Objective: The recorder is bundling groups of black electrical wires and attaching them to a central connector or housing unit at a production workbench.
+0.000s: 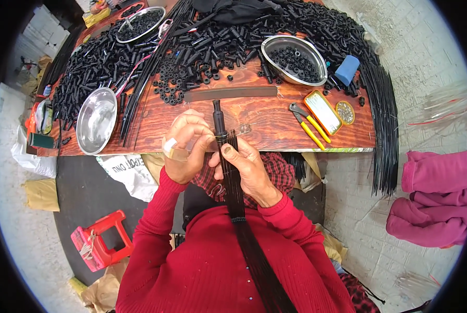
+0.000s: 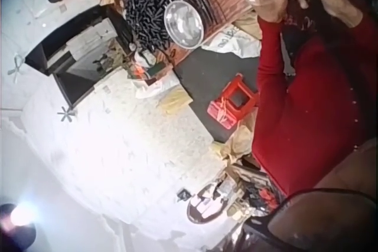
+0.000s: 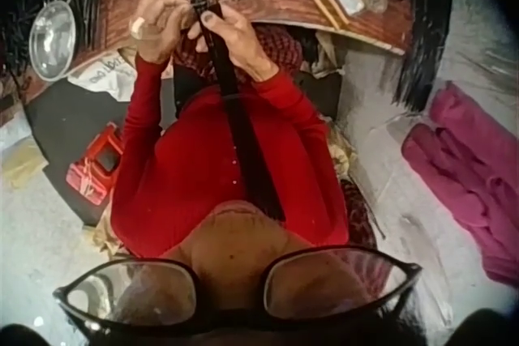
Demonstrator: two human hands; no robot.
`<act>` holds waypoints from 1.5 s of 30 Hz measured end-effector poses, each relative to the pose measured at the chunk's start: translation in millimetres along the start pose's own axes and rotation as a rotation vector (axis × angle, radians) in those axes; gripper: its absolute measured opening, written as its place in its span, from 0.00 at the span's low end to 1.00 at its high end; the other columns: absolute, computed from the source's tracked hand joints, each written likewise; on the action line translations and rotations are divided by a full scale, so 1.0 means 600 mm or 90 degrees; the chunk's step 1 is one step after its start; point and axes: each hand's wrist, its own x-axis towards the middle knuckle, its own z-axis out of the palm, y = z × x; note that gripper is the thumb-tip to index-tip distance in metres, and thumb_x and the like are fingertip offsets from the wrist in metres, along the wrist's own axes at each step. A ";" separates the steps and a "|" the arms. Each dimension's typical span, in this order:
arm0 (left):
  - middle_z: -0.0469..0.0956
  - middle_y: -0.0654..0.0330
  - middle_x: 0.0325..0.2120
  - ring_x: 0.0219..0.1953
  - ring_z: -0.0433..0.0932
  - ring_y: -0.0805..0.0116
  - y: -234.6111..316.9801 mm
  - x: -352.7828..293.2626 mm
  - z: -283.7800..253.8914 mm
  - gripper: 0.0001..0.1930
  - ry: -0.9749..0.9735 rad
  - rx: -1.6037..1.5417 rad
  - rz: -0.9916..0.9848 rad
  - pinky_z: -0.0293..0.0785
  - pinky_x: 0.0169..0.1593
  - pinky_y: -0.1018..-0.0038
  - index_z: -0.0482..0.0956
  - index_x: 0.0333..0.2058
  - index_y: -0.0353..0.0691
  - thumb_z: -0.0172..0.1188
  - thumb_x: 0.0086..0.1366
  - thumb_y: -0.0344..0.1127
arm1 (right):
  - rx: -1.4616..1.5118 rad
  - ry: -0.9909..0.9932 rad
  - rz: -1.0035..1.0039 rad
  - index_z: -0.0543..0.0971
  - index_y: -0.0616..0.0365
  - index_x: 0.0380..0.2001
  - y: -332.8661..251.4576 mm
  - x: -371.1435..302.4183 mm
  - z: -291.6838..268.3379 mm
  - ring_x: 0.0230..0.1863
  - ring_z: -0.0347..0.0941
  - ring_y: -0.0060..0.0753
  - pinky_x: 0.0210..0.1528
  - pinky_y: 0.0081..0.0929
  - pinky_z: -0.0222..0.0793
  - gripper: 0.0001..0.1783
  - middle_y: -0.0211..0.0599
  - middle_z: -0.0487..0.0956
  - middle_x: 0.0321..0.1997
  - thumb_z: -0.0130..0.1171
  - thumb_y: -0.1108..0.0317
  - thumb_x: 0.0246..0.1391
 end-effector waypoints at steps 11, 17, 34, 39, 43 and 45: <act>0.78 0.60 0.35 0.37 0.78 0.70 -0.048 -0.019 0.012 0.05 -0.076 -0.551 -0.399 0.74 0.42 0.74 0.77 0.32 0.34 0.64 0.63 0.28 | 0.031 0.011 0.029 0.73 0.60 0.46 0.002 0.004 -0.009 0.24 0.77 0.24 0.27 0.19 0.76 0.14 0.38 0.80 0.31 0.55 0.60 0.65; 0.78 0.59 0.37 0.36 0.77 0.73 -0.058 -0.021 0.014 0.10 -0.123 -0.686 -0.473 0.74 0.39 0.76 0.73 0.42 0.34 0.63 0.64 0.29 | 0.061 0.030 0.032 0.75 0.61 0.44 0.003 0.013 -0.014 0.24 0.78 0.22 0.27 0.18 0.77 0.16 0.36 0.81 0.32 0.56 0.58 0.65; 0.60 0.47 0.62 0.60 0.67 0.55 0.033 -0.022 0.057 0.63 -0.042 -0.044 -0.118 0.65 0.62 0.63 0.40 0.70 0.34 0.78 0.44 0.34 | -0.093 0.181 -0.294 0.77 0.61 0.46 -0.030 0.161 -0.018 0.30 0.76 0.16 0.32 0.17 0.75 0.09 0.29 0.81 0.34 0.51 0.71 0.67; 0.68 0.50 0.50 0.48 0.72 0.63 -0.008 0.036 0.069 0.40 0.043 0.066 -0.126 0.71 0.54 0.67 0.54 0.66 0.30 0.66 0.61 0.36 | -0.160 0.208 -0.355 0.75 0.64 0.53 -0.004 0.178 -0.009 0.38 0.73 0.13 0.38 0.17 0.72 0.15 0.29 0.83 0.40 0.52 0.73 0.65; 0.78 0.55 0.43 0.44 0.77 0.71 -0.019 0.078 0.045 0.27 0.035 0.030 -0.118 0.74 0.48 0.74 0.68 0.59 0.29 0.64 0.64 0.34 | -0.277 0.257 -0.449 0.76 0.58 0.56 0.004 0.179 0.002 0.40 0.77 0.18 0.41 0.23 0.73 0.19 0.36 0.84 0.41 0.57 0.71 0.62; 0.79 0.56 0.42 0.42 0.77 0.73 -0.015 0.096 0.035 0.25 -0.011 -0.080 -0.187 0.74 0.47 0.75 0.70 0.57 0.30 0.64 0.64 0.34 | -0.303 0.287 -0.459 0.76 0.57 0.56 0.002 0.171 0.015 0.39 0.79 0.20 0.40 0.24 0.74 0.19 0.39 0.85 0.40 0.57 0.71 0.62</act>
